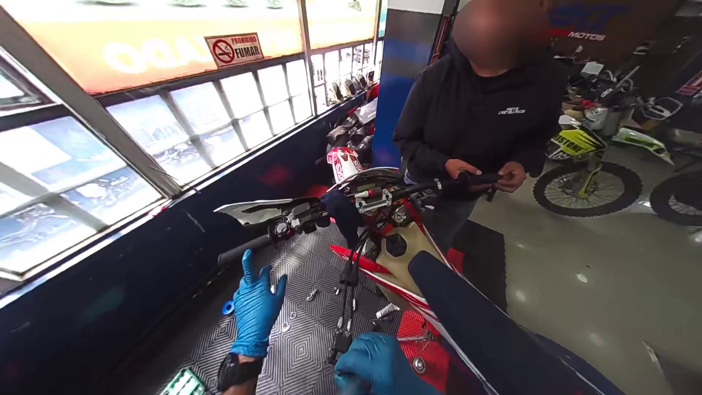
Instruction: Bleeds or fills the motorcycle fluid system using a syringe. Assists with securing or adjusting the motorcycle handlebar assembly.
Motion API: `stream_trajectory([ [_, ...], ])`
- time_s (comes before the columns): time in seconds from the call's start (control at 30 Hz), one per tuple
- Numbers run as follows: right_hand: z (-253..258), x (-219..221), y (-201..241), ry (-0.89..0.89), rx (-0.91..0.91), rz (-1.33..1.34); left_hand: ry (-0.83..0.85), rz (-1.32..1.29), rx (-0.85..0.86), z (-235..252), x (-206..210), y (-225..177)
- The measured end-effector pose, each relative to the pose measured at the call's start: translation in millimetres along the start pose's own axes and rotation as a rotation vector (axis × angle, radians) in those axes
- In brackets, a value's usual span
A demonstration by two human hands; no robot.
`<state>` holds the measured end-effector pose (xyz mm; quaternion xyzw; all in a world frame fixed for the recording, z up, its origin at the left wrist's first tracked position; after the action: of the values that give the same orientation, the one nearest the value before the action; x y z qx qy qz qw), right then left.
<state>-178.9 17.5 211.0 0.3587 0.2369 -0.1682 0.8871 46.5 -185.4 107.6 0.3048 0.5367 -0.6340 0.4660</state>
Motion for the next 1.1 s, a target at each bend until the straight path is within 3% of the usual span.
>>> stream_trajectory([
  [1.1,-2.1,-1.4,-7.9,0.014,0.029,0.031,-0.022,0.051,-0.038,6.7,4.4,-6.0],
])
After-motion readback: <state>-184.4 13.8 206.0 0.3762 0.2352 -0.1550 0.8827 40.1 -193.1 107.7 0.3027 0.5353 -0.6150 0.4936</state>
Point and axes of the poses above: each hand's wrist, its own z-axis towards the middle knuckle, its own x-axis out of the palm, y = z × x, the point moved 4 cm from there along z, towards the middle knuckle, and after that the axes turned 9 degrees about -x, right-handed, at the moved point
